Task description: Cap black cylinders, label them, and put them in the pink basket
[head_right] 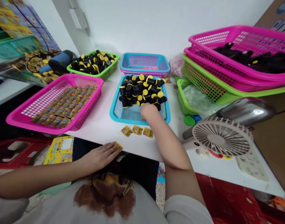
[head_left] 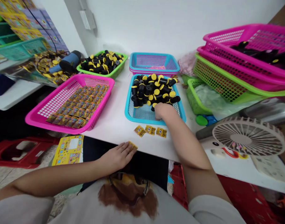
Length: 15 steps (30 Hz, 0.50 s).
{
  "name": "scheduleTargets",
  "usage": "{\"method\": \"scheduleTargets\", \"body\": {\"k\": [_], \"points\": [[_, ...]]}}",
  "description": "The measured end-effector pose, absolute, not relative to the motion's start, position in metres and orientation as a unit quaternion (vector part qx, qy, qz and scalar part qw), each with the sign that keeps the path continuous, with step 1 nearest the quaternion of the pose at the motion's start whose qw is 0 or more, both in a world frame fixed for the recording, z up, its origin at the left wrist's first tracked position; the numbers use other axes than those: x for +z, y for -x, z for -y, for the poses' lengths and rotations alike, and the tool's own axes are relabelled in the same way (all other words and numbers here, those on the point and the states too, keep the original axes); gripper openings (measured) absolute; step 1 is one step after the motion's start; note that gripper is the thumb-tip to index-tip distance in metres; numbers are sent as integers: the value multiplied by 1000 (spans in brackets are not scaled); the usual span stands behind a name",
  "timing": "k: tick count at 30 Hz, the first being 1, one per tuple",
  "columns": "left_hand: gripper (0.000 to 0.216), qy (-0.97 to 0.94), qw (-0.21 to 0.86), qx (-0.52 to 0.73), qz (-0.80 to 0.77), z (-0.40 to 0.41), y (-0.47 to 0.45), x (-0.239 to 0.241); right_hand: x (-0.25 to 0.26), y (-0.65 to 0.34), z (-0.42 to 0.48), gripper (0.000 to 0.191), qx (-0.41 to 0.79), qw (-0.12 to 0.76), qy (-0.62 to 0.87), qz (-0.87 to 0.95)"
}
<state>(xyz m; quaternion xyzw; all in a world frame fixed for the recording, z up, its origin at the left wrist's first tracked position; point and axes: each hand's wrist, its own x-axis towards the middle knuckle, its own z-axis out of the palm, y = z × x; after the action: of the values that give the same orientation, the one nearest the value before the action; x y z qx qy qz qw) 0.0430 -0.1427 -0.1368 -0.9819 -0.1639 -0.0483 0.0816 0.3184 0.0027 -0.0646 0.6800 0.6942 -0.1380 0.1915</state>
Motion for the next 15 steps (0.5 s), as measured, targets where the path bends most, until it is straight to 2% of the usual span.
{"method": "scheduleTargets", "body": {"k": [3,6,9,13,15], "points": [[39,973,-31,-115,196,130,-41,-105,-46,-319,3,34,-145,215,-670,-696],[27,911,-169,-255,277,113,-48,-69,-27,-326,11,37,-129,161,-649,-732],[9,828,-225,-412,306,95,-64,-42,-9,-337,20,45,-94,23,-609,-788],[30,728,-219,-562,327,68,-98,-16,11,-348,38,35,-7,-211,-577,-789],[31,701,-214,-606,310,52,-116,0,18,-351,50,30,42,-341,-563,-752]]}}
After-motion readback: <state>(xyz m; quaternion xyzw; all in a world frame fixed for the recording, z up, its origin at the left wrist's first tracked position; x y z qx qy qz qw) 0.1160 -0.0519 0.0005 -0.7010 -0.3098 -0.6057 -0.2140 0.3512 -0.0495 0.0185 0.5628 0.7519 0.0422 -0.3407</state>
